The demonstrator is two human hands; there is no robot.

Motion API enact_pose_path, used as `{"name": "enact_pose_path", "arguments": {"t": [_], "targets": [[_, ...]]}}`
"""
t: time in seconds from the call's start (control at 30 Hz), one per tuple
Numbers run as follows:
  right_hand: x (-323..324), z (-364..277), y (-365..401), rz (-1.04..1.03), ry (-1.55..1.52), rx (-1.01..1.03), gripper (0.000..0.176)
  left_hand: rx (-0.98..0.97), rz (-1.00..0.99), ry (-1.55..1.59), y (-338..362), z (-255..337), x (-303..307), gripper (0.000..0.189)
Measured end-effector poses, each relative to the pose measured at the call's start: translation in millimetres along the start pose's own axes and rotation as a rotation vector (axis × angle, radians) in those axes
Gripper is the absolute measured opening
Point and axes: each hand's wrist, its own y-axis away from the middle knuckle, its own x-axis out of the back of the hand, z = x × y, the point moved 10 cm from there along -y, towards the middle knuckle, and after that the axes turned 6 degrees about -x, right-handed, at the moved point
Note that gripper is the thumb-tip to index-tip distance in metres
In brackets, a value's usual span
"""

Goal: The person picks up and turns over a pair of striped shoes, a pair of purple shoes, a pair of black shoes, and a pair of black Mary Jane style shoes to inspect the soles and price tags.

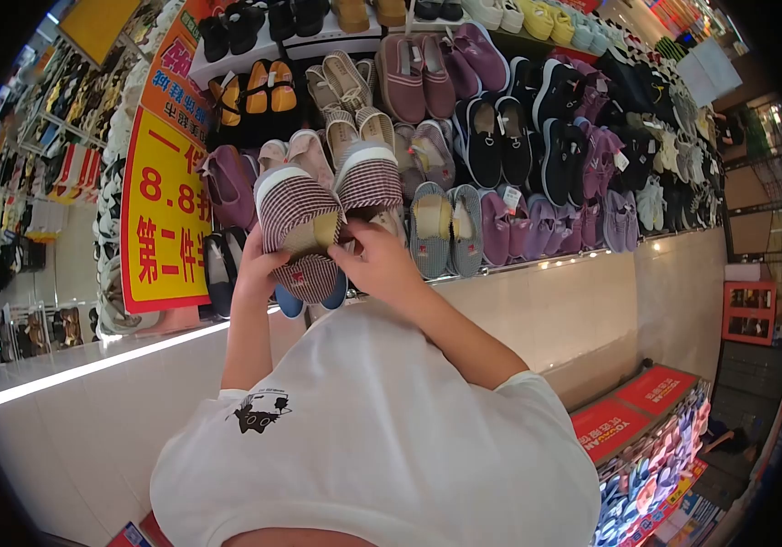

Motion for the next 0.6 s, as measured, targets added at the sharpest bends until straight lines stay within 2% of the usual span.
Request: {"name": "enact_pose_path", "arguments": {"t": [0.07, 0.2, 0.33, 0.47, 0.6], "targets": [[-7.0, -5.2, -0.1, -0.035, 0.107, -0.080, 0.033, 0.049, -0.035, -0.038, -3.8, -2.5, 5.1, 0.068], [-2.5, -6.2, -4.3, 0.051, 0.118, -0.090, 0.034, 0.113, -0.136, -0.056, -13.3, -14.8, 4.0, 0.072], [5.1, 2.0, -9.7, 0.164, 0.295, -0.013, 0.034, 0.166, -0.122, 0.054, -19.8, -29.9, -5.4, 0.077], [28.0, -10.0, -16.5, 0.275, 0.390, 0.064, 0.033, 0.132, -0.090, 0.107, -34.8, -37.0, -14.9, 0.071], [39.8, 1.4, -33.9, 0.231, 0.351, 0.013, 0.036, 0.116, -0.001, 0.086, -48.8, -50.5, -21.8, 0.064]]}}
